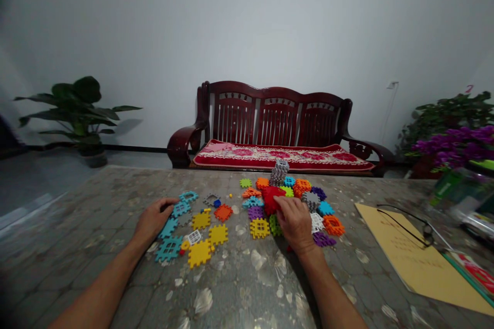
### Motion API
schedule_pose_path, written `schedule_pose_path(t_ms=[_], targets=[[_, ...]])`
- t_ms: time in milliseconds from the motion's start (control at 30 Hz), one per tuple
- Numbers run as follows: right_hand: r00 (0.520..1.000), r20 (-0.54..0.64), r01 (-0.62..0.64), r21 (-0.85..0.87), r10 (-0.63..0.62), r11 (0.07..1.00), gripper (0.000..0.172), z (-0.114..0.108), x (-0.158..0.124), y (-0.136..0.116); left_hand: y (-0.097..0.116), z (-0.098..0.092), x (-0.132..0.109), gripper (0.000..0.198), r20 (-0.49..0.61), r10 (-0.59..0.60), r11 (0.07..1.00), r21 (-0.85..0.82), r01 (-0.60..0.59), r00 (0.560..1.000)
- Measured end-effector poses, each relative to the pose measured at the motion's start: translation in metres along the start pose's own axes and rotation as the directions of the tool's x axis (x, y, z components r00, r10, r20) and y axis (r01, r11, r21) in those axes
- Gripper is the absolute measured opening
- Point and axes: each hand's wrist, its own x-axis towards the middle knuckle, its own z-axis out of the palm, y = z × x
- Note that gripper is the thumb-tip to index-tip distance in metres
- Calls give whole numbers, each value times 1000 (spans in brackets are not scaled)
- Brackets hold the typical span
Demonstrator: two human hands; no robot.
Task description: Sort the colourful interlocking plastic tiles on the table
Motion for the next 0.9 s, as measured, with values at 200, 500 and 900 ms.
schedule_pose_path(t_ms=[200, 500, 900], targets=[[1000, 20, -1, -17, 1, 1000, 31, 1, -1, 1, -2, 0, 2, 28, 27, -7, 1000, 7, 7, 1000], [1000, 4, -25, -99, 26, 995, 31, 8, -3, 8, 0, 0, 0, 28, 15, -10, 1000, 4, 9, 1000], [996, 72, -42, -79, 48, 996, 30, 11, 1, 7, 5, -4, -1, 27, 22, -17, 1000, 12, 17, 1000]])
